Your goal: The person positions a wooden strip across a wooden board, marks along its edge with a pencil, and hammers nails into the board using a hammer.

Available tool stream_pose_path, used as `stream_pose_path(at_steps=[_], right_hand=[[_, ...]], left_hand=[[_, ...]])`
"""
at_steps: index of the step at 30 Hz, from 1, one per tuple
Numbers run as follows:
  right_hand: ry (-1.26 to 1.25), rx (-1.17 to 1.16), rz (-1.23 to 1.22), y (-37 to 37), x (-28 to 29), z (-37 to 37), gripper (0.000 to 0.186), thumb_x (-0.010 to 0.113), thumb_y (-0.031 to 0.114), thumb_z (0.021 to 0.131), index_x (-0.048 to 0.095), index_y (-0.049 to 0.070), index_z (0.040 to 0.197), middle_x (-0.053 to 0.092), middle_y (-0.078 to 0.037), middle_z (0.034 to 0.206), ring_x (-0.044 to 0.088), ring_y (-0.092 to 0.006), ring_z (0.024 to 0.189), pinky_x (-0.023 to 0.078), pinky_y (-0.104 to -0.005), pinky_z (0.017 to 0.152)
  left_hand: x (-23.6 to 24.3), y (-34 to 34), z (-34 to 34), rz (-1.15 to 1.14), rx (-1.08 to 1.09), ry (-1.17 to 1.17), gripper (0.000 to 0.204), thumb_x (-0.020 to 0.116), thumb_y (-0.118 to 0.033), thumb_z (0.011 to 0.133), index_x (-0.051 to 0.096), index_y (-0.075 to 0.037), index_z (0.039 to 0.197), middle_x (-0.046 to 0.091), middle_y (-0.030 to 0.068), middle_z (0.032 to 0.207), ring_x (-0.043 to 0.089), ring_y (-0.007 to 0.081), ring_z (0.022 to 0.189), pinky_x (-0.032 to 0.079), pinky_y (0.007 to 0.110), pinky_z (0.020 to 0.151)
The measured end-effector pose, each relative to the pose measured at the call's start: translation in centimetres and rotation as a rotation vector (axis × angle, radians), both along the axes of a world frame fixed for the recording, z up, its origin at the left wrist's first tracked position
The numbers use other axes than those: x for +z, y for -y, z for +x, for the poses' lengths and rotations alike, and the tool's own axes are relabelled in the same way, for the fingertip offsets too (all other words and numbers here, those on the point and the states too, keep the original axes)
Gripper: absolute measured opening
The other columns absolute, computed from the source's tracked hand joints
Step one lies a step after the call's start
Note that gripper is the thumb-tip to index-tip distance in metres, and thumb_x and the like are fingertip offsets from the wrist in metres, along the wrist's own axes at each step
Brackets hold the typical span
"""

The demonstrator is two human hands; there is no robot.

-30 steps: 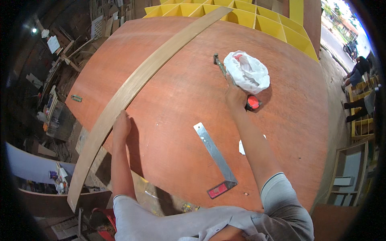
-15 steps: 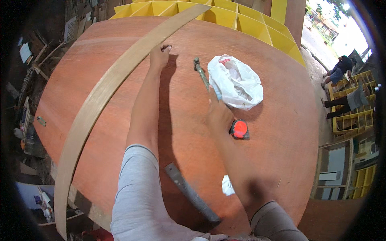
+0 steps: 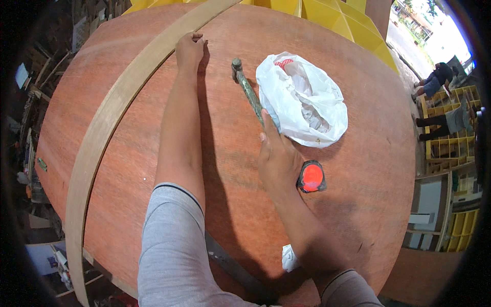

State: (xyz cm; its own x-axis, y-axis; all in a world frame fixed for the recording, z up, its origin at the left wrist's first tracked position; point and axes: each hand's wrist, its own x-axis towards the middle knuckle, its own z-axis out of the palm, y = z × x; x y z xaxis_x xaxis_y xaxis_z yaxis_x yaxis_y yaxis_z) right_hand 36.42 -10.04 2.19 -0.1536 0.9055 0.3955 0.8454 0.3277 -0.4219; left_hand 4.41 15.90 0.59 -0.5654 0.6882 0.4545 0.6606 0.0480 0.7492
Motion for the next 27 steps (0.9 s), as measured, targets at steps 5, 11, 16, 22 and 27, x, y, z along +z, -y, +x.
stream_pose_path(at_steps=[5,11,16,22,27], right_hand=[[-0.045,0.026,-0.017,0.3,0.7,-0.1,0.061,0.069,0.015,0.102,0.057,0.028,0.16,0.076,-0.016,0.102,0.075,-0.0373,0.092,0.057,-0.0499,0.079],[-0.178,0.111,0.005,-0.4,1.2,-0.2,0.055,0.065,0.012,0.105,0.058,0.02,0.159,0.078,-0.019,0.112,0.075,-0.0402,0.098,0.058,-0.0502,0.085],[-0.281,0.217,0.13,-4.2,4.5,-4.0,0.051,0.061,0.014,0.108,0.058,0.014,0.159,0.077,-0.022,0.107,0.074,-0.0443,0.099,0.057,-0.0524,0.089],[-0.118,0.192,-0.002,-12.0,6.7,-8.2,0.049,0.056,0.016,0.109,0.057,0.016,0.159,0.074,-0.031,0.104,0.074,-0.0467,0.097,0.057,-0.0581,0.086],[0.07,0.183,-0.005,-15.1,6.0,-9.9,0.051,0.051,0.024,0.111,0.055,0.024,0.161,0.076,-0.028,0.103,0.076,-0.0444,0.095,0.058,-0.057,0.085]], left_hand=[[0.1,0.2,-0.3,0.023,-0.001,-0.028,0.022,0.078,-0.018,0.093,0.084,-0.008,0.112,0.083,0.0156,0.105,0.08,0.0316,0.1,0.061,0.043,0.092],[-0.2,0.3,0.3,0.031,-0.018,-0.058,0.025,0.08,-0.02,0.093,0.083,-0.009,0.115,0.083,0.0146,0.108,0.08,0.0301,0.102,0.061,0.041,0.092],[0.3,0.8,0.0,0.025,-0.007,-0.101,0.03,0.08,-0.019,0.093,0.08,-0.01,0.122,0.083,0.0124,0.106,0.079,0.0314,0.102,0.06,0.044,0.092],[0.8,1.2,1.6,-0.025,0.007,-0.098,0.045,0.08,-0.021,0.094,0.072,-0.013,0.137,0.083,0.0114,0.108,0.078,0.0325,0.105,0.059,0.045,0.094],[0.8,1.6,1.1,-0.005,0.012,-0.124,0.046,0.08,-0.021,0.094,0.07,-0.013,0.138,0.083,0.011,0.108,0.077,0.0332,0.106,0.058,0.047,0.095]])
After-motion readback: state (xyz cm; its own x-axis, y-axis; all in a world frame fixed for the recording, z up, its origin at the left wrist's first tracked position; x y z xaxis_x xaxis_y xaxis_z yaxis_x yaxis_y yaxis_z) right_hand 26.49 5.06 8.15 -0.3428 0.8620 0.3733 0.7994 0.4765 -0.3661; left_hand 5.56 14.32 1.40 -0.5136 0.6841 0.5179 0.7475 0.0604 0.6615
